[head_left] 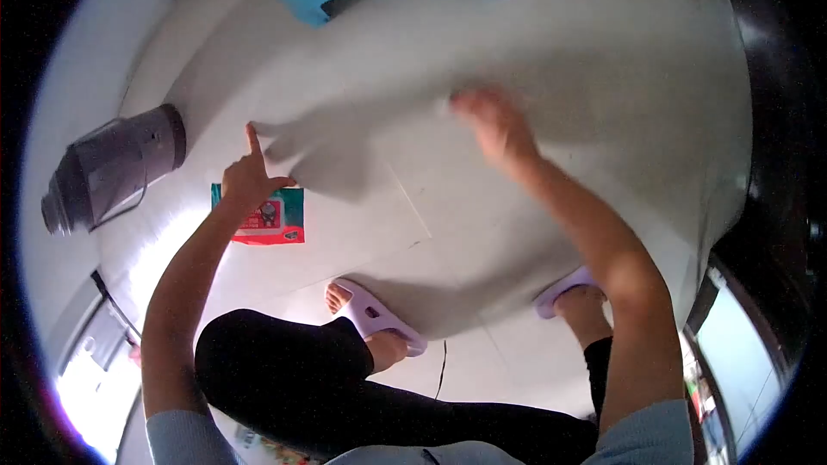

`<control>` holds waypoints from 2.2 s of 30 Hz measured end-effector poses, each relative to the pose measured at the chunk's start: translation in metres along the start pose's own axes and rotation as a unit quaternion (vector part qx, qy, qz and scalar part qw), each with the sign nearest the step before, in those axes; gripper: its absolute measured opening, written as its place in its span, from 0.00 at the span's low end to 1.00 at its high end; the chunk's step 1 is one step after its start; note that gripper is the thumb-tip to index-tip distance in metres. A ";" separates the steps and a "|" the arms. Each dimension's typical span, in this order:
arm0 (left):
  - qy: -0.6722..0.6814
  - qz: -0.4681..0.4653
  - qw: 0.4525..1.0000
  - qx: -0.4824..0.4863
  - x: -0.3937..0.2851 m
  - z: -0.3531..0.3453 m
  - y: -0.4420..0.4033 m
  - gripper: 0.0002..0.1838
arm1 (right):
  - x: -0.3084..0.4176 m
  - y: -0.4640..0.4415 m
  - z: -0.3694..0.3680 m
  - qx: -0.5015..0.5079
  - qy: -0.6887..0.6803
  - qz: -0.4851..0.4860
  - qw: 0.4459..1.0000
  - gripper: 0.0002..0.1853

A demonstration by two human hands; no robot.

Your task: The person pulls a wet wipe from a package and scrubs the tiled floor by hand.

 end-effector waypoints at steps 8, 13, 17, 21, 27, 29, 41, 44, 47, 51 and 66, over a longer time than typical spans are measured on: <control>-0.015 -0.094 0.995 0.023 0.008 -0.031 -0.016 0.62 | -0.007 0.027 0.047 -0.129 0.048 -0.068 0.988 0.10; -0.001 -0.117 0.993 0.012 0.013 -0.042 -0.031 0.63 | -0.056 -0.007 0.095 -0.258 0.107 -0.189 0.941 0.11; -0.014 -0.112 0.993 0.024 0.007 -0.037 -0.031 0.63 | 0.006 0.080 -0.015 -0.026 -0.102 -0.270 0.957 0.13; 0.080 -0.158 0.984 0.004 -0.002 -0.030 -0.027 0.62 | 0.089 0.145 -0.052 0.089 -0.031 -0.105 0.990 0.10; 0.039 -0.139 0.989 0.026 0.002 -0.035 -0.033 0.56 | -0.103 0.097 0.146 -0.344 0.175 -0.311 0.869 0.10; 0.030 -0.151 0.988 0.023 0.015 -0.050 -0.045 0.55 | -0.109 0.101 0.153 -0.364 0.228 -0.311 0.848 0.10; 0.021 -0.155 0.988 0.005 -0.010 -0.011 -0.019 0.37 | 0.060 0.265 -0.050 -0.431 -0.271 -0.512 0.692 0.10; 0.003 -0.181 0.982 0.047 -0.017 -0.014 -0.016 0.31 | 0.028 0.249 0.064 -0.393 0.052 -0.495 0.773 0.10; -0.015 -0.249 0.968 0.006 0.008 -0.063 -0.057 0.27 | -0.055 0.250 0.123 -0.418 0.079 -0.524 0.738 0.09; -0.110 -0.282 0.953 0.001 -0.021 -0.026 -0.015 0.25 | -0.103 0.208 0.152 -0.344 0.061 -0.499 0.793 0.11; -0.300 -0.360 0.882 -0.055 -0.012 -0.050 -0.036 0.29 | -0.059 0.152 0.122 -0.331 0.157 -0.223 0.903 0.07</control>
Point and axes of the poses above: each hand's wrist, its own y-axis away from the middle knuckle, its own z-axis out of the back of the hand, x = y × z, the point moved 9 cm from there along -y, towards the middle knuckle, and after that the axes turned 3 degrees about -z, right-handed, at the moved point
